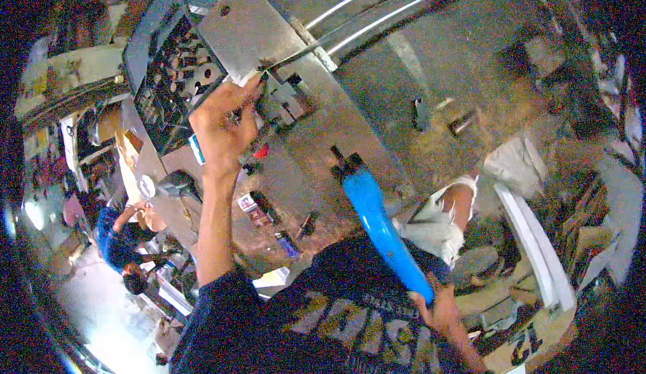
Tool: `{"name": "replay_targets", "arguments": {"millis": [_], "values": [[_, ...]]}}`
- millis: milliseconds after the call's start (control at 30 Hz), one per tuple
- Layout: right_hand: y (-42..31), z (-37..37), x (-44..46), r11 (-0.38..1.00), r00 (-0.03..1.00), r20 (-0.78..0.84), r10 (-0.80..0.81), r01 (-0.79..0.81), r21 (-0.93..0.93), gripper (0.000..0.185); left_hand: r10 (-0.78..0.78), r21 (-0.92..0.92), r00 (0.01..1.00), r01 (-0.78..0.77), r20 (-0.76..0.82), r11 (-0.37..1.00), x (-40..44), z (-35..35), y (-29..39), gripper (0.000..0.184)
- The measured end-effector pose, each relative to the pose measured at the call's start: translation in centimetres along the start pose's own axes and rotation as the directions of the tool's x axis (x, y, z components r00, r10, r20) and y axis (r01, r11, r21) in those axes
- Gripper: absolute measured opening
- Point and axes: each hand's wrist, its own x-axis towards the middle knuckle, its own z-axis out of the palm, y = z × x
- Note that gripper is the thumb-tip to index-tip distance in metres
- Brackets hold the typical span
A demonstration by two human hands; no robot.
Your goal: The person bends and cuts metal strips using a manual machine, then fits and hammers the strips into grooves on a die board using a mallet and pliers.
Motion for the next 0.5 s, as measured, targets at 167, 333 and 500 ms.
{"name": "replay_targets", "arguments": {"millis": [167,333,500], "values": [[-0.1,0.1,0.1,0.999,0.999,0.023,0.023,-0.024,0.041,0.072,-0.055,0.089,0.99,0.043,0.132,0.995,1.4,-0.6,0.7,0.019],[-2.2,-0.7,0.3,0.994,0.999,-0.042,0.031,-0.026,0.105,0.071,-0.023,0.007,0.999,0.023,0.036,1.0,0.8,-0.2,0.7,0.02],[-2.4,-1.0,-0.4,0.997,0.998,-0.052,0.033,-0.029,0.065,0.069,-0.05,-0.043,0.999,0.049,-0.014,0.998,0.2,0.3,1.0,0.022]]}}
